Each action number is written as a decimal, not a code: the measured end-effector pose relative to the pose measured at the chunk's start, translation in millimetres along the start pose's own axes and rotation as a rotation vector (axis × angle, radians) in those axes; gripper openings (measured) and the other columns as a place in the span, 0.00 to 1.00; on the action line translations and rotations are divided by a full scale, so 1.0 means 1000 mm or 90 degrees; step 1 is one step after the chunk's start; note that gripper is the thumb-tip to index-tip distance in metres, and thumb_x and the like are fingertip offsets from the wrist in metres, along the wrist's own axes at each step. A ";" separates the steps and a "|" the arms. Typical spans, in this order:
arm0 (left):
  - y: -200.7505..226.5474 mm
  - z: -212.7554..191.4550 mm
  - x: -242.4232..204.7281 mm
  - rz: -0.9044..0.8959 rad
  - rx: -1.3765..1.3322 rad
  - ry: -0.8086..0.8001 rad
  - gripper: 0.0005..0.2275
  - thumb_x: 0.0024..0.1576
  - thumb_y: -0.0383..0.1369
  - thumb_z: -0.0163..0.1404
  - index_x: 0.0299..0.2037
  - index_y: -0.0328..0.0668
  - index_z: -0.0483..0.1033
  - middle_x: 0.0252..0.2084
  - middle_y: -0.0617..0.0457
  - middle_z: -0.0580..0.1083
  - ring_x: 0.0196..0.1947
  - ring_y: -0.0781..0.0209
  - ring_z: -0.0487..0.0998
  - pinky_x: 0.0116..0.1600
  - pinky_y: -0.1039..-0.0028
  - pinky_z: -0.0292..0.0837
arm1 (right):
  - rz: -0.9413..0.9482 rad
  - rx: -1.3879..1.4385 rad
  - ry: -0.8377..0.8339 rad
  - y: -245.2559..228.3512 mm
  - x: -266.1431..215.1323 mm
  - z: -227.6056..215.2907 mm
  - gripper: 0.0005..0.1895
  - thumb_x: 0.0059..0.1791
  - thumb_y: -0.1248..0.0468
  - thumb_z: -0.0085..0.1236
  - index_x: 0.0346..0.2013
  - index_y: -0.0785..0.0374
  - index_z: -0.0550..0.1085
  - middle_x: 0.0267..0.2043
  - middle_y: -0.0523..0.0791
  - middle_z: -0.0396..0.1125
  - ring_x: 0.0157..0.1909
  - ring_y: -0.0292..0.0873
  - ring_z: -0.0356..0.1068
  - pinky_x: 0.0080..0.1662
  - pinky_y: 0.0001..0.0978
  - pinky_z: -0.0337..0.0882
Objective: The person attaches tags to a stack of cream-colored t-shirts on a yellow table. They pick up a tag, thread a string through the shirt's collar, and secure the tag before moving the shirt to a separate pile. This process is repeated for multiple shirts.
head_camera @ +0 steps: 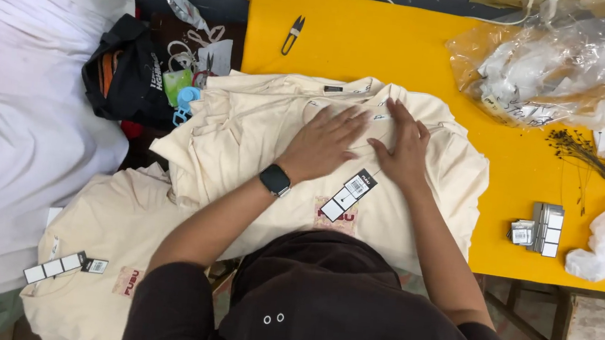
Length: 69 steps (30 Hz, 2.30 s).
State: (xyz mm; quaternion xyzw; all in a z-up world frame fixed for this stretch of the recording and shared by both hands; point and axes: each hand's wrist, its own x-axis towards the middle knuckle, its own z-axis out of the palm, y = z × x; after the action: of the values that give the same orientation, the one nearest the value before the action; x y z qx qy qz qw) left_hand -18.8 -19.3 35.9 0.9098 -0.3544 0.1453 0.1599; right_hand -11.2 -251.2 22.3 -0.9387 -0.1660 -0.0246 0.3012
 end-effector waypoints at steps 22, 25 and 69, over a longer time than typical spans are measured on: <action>-0.022 0.024 0.036 -0.083 0.052 0.002 0.14 0.61 0.44 0.49 0.40 0.44 0.82 0.41 0.49 0.79 0.49 0.48 0.77 0.63 0.43 0.59 | 0.023 0.356 -0.006 0.044 -0.010 0.015 0.60 0.38 0.78 0.46 0.79 0.53 0.31 0.80 0.47 0.49 0.82 0.48 0.39 0.70 0.46 0.25; -0.005 0.004 0.053 -0.119 0.040 0.107 0.13 0.64 0.33 0.41 0.45 0.34 0.76 0.40 0.40 0.76 0.44 0.40 0.76 0.56 0.48 0.64 | 0.016 0.350 0.025 0.030 -0.010 0.005 0.58 0.39 0.78 0.47 0.79 0.53 0.32 0.82 0.47 0.46 0.82 0.49 0.38 0.71 0.46 0.25; -0.058 0.007 -0.019 -0.207 0.041 0.034 0.18 0.69 0.42 0.40 0.57 0.38 0.77 0.59 0.42 0.76 0.64 0.46 0.72 0.68 0.48 0.57 | 0.039 -0.077 0.000 -0.017 -0.103 -0.020 0.21 0.54 0.62 0.56 0.63 0.55 0.74 0.50 0.45 0.67 0.55 0.48 0.68 0.55 0.39 0.70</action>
State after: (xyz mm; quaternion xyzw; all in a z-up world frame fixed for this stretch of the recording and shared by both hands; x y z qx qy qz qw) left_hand 9.4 29.8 11.8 0.9556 -0.1936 0.1532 0.1612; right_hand -112.7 -280.2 33.6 -0.9598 -0.1355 -0.0252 0.2443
